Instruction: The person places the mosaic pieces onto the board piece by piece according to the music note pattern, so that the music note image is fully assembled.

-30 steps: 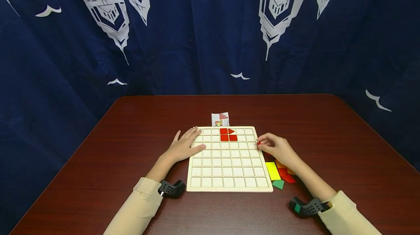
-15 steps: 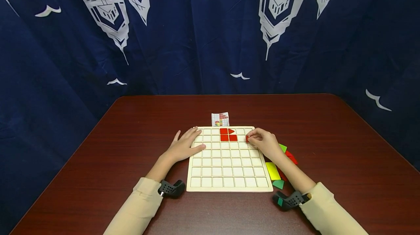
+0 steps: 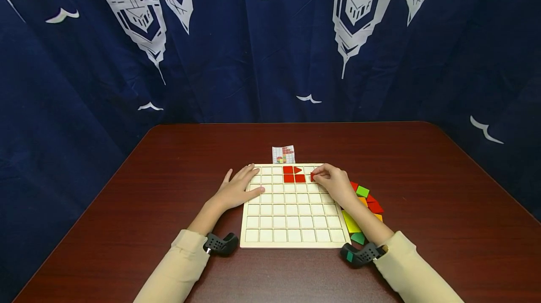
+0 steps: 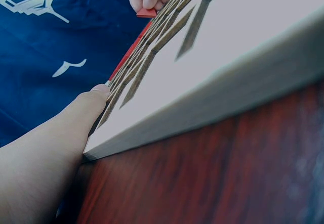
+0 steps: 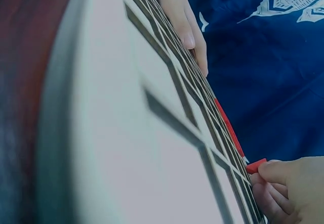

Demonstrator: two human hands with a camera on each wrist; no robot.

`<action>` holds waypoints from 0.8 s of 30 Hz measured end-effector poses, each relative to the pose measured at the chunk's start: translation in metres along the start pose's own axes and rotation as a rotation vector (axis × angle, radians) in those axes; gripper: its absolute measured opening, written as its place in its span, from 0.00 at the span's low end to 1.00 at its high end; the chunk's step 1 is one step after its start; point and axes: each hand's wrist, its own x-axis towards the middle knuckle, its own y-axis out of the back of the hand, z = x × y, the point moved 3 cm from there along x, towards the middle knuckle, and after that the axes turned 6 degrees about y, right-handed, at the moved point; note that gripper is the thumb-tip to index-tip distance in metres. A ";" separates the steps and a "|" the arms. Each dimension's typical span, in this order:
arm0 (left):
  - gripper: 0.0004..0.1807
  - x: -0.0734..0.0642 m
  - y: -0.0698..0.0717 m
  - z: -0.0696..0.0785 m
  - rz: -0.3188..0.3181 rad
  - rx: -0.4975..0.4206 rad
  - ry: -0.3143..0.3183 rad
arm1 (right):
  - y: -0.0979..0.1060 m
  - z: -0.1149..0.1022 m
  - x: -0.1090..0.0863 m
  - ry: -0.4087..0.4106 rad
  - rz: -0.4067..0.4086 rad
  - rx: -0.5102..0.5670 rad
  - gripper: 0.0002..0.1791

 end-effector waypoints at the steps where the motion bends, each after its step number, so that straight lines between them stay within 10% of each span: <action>1: 0.39 0.000 0.000 0.000 0.000 0.000 0.001 | -0.001 0.000 0.000 0.004 0.000 -0.004 0.06; 24: 0.39 -0.001 0.002 0.002 0.000 -0.007 -0.008 | -0.008 -0.003 0.000 0.085 -0.015 -0.169 0.05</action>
